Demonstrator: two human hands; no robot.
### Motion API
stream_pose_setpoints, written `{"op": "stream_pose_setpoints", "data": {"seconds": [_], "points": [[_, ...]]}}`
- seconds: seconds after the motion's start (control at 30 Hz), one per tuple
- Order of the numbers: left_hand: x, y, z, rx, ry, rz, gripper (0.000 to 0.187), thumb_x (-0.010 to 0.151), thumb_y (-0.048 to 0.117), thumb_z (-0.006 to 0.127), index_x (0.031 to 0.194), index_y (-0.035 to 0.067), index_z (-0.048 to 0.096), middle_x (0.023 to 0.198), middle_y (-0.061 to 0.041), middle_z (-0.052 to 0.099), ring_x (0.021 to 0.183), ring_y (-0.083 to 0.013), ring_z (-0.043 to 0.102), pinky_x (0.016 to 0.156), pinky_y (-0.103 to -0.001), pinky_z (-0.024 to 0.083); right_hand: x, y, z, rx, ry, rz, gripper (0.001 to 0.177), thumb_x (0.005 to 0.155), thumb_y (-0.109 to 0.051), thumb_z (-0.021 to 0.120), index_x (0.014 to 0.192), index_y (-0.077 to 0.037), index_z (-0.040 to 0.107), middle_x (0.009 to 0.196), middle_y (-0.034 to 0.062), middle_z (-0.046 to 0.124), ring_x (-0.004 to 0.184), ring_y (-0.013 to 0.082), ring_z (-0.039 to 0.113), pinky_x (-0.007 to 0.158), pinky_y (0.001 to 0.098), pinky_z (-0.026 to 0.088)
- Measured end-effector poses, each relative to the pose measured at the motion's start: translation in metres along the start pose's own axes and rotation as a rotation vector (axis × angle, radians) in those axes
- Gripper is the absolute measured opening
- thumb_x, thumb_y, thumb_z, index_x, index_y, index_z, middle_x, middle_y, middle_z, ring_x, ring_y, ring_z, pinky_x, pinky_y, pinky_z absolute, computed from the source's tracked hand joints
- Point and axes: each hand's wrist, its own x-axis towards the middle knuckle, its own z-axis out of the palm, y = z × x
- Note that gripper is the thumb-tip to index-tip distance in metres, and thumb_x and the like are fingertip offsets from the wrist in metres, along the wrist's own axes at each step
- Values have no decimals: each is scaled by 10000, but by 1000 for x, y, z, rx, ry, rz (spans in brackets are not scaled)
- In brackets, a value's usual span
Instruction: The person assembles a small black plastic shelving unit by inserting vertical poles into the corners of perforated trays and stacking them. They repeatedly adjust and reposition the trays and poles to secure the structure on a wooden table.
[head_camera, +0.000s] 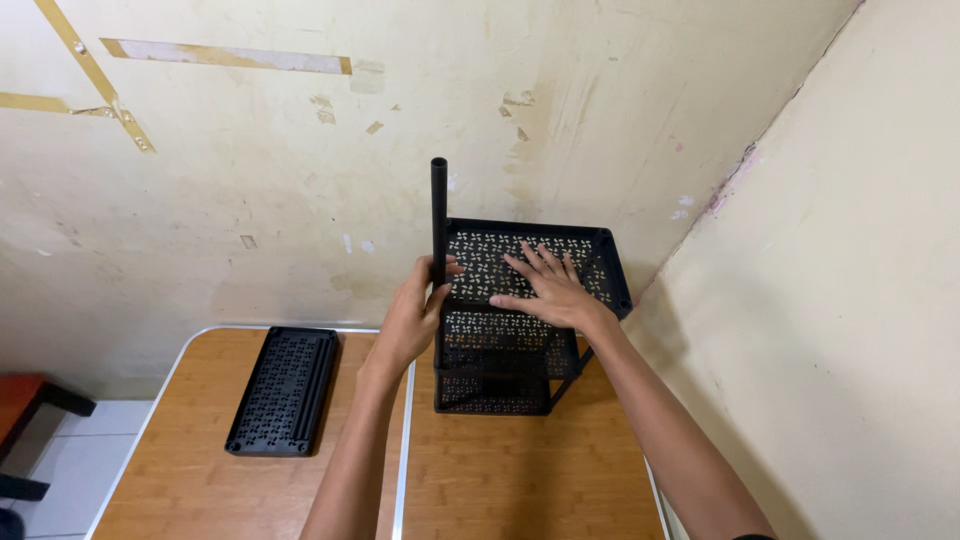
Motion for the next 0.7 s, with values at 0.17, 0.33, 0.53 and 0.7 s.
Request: {"op": "stream_pose_setpoints", "data": {"seconds": [0.17,0.33,0.53,0.7], "points": [[-1,7,-2,-69,10,-106,190,969,-42,567,1158,-25,560,1100,-176,754,1087,-277,749,910,-370,572,-4,-4,3,-25,1,36,1205,591,-987,383,1612,-375,193,1725,6,-28,1574,207,-125,1255,534,-112],[-3,8,-3,-14,57,-55,193,956,2,639,1138,-31,587,1012,-169,776,1002,-276,780,845,-383,602,-8,-6,4,-27,25,45,1226,575,-994,391,1613,-370,202,1722,12,-3,1575,199,-97,1257,534,-102],[-6,3,-10,-34,-7,-60,222,942,52,667,1140,-17,594,1028,-159,771,1030,-262,762,869,-392,610,-13,-8,5,23,39,47,1231,564,-984,447,1601,-347,260,1723,16,33,1582,209,-68,1265,524,-76],[-2,-1,-13,-236,-92,31,168,1000,18,575,1161,-28,581,1126,-165,744,1131,-272,724,930,-374,586,-16,-11,6,-14,53,52,1238,563,-965,507,1602,-328,289,1716,42,59,1581,233,-44,1265,524,-50]]}}
